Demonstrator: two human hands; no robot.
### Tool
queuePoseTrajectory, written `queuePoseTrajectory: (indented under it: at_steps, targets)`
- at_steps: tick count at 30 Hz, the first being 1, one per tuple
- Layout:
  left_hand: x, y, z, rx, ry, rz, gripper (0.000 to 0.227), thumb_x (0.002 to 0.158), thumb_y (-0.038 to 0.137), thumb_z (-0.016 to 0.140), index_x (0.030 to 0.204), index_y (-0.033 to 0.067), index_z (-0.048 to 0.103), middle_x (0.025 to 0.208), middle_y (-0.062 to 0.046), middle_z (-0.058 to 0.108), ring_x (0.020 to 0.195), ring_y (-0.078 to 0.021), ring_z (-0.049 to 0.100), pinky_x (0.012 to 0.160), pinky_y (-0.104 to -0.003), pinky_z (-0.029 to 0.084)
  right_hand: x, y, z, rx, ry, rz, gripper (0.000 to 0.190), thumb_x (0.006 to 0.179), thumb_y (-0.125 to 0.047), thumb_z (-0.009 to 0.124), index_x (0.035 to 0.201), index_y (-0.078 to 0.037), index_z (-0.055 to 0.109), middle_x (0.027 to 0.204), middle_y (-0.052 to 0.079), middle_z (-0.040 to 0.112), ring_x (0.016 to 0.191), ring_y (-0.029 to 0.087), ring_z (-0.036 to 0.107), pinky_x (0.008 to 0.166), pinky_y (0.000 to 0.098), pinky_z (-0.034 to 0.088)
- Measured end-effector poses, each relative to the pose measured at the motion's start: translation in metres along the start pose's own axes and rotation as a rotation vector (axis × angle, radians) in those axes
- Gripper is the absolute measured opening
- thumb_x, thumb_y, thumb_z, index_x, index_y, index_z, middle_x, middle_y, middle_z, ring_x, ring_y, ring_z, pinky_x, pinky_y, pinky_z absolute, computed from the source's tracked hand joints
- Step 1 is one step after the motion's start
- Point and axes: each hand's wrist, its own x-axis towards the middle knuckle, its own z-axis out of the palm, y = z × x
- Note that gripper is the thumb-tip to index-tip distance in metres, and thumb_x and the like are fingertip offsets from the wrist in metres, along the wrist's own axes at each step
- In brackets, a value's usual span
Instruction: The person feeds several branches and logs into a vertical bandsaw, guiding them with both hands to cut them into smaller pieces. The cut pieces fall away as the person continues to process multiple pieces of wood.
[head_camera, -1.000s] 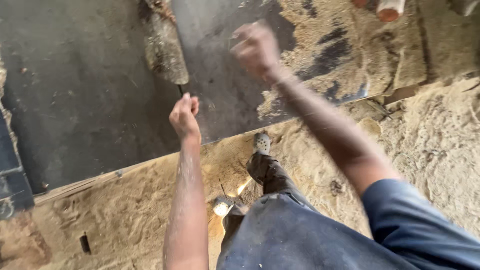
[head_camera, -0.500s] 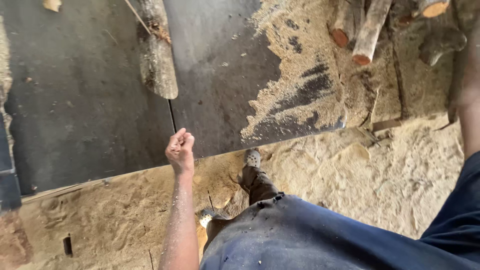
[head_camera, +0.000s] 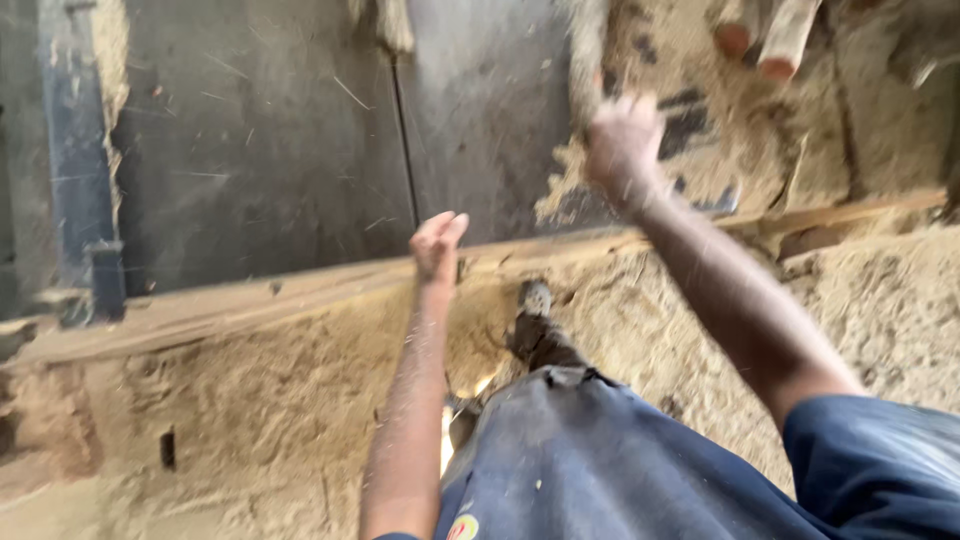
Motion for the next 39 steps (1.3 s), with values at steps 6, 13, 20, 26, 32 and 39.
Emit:
queuePoseTrajectory:
  at_steps: [6,13,20,26,32,39]
  targets:
    - [-0.129,0.031,0.027,-0.624,-0.413,-0.592,0.055,0.086,0.053,0.075,0.120,0.0111,0.065,0.083,0.000,0.067,0.060,-0.0069,0.056,0.050,-0.020,0.051,-0.207,-0.111,-0.103,0.212,-0.153,-0.040,0.060,0.075,-0.023,0.076,0.118,0.015,0.059,0.106,0.028,0.062,0.102,0.036,0.057,0.060,0.0365,0.059]
    - [-0.254,0.078,-0.044,-0.897,-0.499,-0.791,0.039,0.091,0.023,0.067,0.121,0.0000,0.055,0.099,-0.018,0.067,0.079,-0.0252,0.071,0.064,-0.033,0.065,-0.371,-0.133,-0.194,0.701,0.096,-0.325,0.073,0.070,-0.035,0.084,0.132,-0.009,0.056,0.128,0.022,0.060,0.114,0.038,0.057,0.089,0.0527,0.056]
    - [-0.321,0.056,-0.096,-0.967,-0.398,-0.781,0.045,0.090,0.019,0.073,0.125,-0.0021,0.054,0.102,-0.015,0.065,0.083,-0.0246,0.070,0.067,-0.036,0.066,-0.423,-0.168,-0.173,1.312,-0.539,0.165,0.107,0.071,-0.042,0.084,0.158,-0.015,0.028,0.126,0.024,0.057,0.107,0.036,0.062,0.082,0.0567,0.059]
    - [-0.280,0.070,-0.083,-1.035,-0.257,-0.681,0.062,0.085,0.041,0.084,0.124,0.0029,0.054,0.097,-0.011,0.064,0.083,-0.0236,0.068,0.069,-0.037,0.063,-0.388,-0.179,-0.178,1.996,-0.832,0.553,0.083,0.081,-0.026,0.073,0.151,-0.018,0.030,0.119,0.023,0.062,0.091,0.033,0.073,0.075,0.0482,0.067]
    - [-0.258,0.112,-0.077,-0.841,-0.060,-0.692,0.060,0.078,0.043,0.077,0.125,0.0163,0.052,0.098,-0.007,0.066,0.083,-0.0228,0.071,0.067,-0.040,0.064,-0.343,-0.183,-0.197,2.124,-0.947,0.707,0.062,0.095,-0.032,0.058,0.147,-0.020,0.025,0.110,0.022,0.061,0.066,0.028,0.069,0.048,0.0374,0.059]
    - [-0.231,0.096,-0.074,-0.703,-0.028,-0.757,0.043,0.093,0.024,0.074,0.129,0.0057,0.059,0.104,-0.012,0.071,0.082,-0.0224,0.071,0.065,-0.035,0.064,-0.329,-0.199,-0.192,1.846,-0.908,0.576,0.059,0.098,-0.046,0.050,0.144,-0.018,0.026,0.103,0.016,0.059,0.061,0.024,0.064,0.046,0.0355,0.057]
